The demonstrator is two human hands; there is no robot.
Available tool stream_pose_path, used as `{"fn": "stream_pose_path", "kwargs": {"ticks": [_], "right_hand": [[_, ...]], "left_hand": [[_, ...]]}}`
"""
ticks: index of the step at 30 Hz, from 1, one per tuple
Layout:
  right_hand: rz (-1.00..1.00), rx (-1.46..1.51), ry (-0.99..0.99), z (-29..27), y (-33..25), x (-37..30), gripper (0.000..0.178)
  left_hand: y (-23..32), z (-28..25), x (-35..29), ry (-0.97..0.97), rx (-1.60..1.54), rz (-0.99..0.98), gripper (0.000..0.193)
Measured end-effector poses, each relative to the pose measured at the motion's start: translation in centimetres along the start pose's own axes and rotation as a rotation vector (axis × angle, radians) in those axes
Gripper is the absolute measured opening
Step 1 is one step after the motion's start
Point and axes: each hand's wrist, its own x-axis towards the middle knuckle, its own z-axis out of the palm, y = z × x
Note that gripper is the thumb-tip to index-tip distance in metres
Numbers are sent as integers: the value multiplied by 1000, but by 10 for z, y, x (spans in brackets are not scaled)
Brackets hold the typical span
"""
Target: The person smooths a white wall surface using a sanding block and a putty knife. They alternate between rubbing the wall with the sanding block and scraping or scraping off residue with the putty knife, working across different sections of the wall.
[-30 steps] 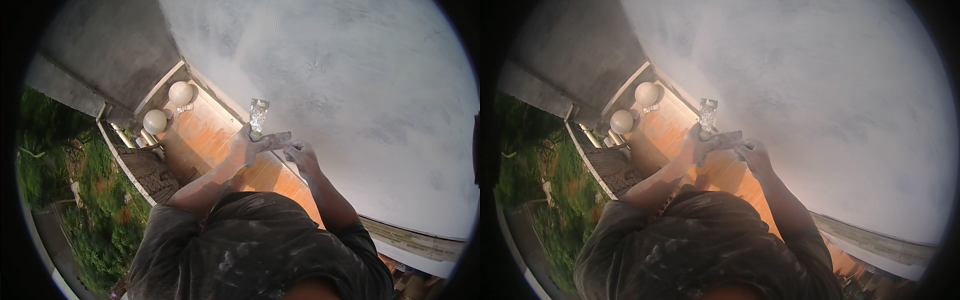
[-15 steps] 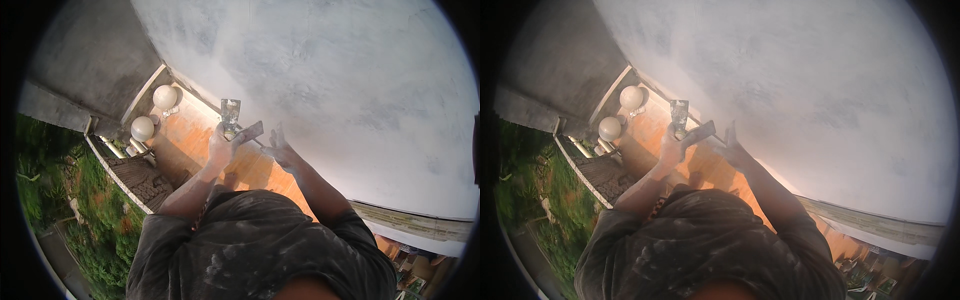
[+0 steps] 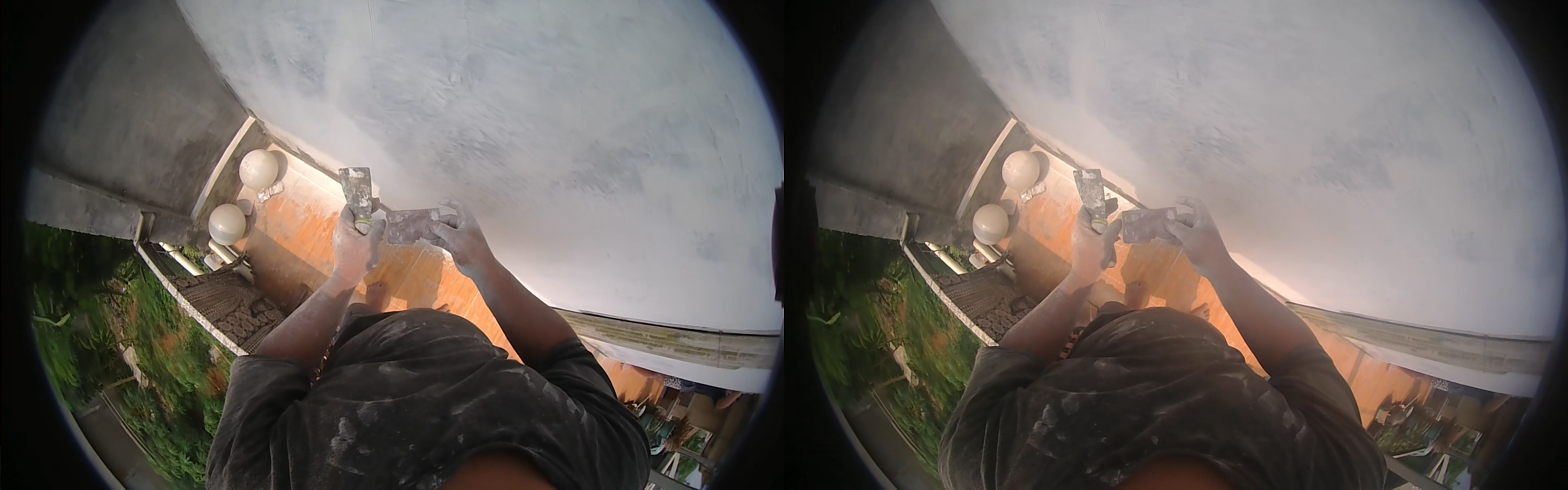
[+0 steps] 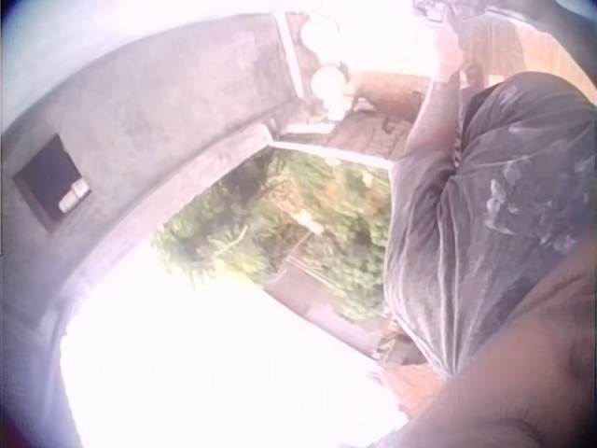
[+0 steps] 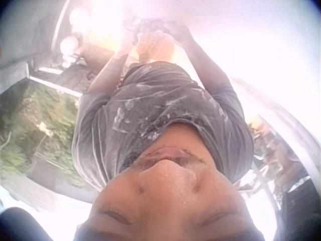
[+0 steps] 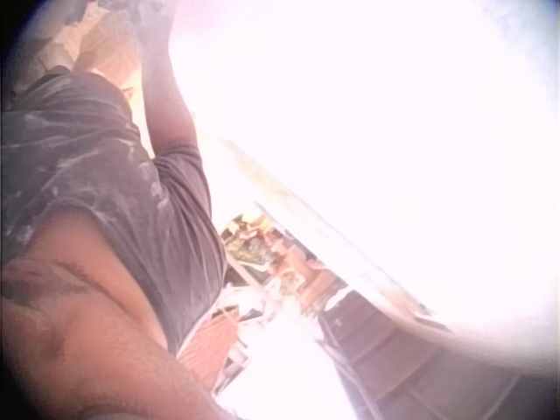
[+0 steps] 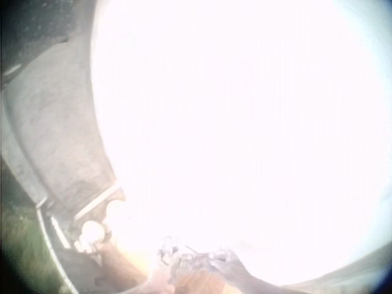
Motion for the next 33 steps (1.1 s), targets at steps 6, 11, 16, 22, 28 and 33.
{"fn": "stream_pose_path", "kwargs": {"ticks": [6,11,16,22,28,33], "right_hand": [[-128,-180,47,-2,5,-5,53],[-229,-650,208,-5,-3,-15,62],[-188,-498,94,-11,2,-21,91],[-161,-446,0,-15,18,-15,111],[0,-219,-24,-18,13,-35,92],[-173,-8,70,-15,-5,-62,52]], "left_hand": [[13,10,-1,-136,62,-139,32],[8,22,0,1,120,8,27],[3,21,2,28,271,82,25],[6,24,-1,-20,218,79,30],[3,33,-1,-47,-10,-126,27],[10,50,-3,-252,-179,-42,25]]}}
